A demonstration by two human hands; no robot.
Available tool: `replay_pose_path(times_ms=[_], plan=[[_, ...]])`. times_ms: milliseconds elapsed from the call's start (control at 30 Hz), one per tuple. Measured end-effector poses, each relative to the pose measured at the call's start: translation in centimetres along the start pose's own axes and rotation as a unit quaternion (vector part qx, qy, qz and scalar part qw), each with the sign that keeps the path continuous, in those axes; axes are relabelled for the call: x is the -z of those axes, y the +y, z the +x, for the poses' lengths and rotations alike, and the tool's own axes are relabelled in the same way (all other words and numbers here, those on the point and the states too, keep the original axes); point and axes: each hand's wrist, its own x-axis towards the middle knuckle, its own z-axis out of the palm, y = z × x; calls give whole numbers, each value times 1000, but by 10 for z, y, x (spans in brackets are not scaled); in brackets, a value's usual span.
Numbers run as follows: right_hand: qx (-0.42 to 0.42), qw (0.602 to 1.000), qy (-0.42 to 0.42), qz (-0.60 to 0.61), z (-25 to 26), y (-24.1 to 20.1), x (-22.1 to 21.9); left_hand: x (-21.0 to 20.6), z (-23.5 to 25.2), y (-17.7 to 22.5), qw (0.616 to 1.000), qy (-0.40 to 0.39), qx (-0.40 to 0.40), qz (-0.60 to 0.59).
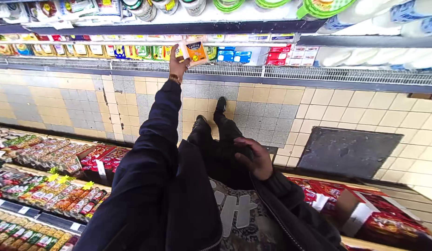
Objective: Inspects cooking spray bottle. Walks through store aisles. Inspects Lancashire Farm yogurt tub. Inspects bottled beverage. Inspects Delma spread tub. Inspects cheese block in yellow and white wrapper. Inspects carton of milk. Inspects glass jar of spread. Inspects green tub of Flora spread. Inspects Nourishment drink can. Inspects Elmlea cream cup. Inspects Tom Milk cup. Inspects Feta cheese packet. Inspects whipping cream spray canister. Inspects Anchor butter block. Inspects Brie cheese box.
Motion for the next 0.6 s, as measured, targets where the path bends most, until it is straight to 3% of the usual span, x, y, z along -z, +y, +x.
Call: replay_pose_path(times_ms=[167,400,600], plan=[[40,999,-15,-30,20,-18,-11,33,-116,25,994,-90,-60,9],[71,995,-32,-68,42,-68,-35,85,-281,73,975,-172,-114,-85],[86,992,-87,37,17,-104,-75,132,-373,83,946,-225,-174,-156]])
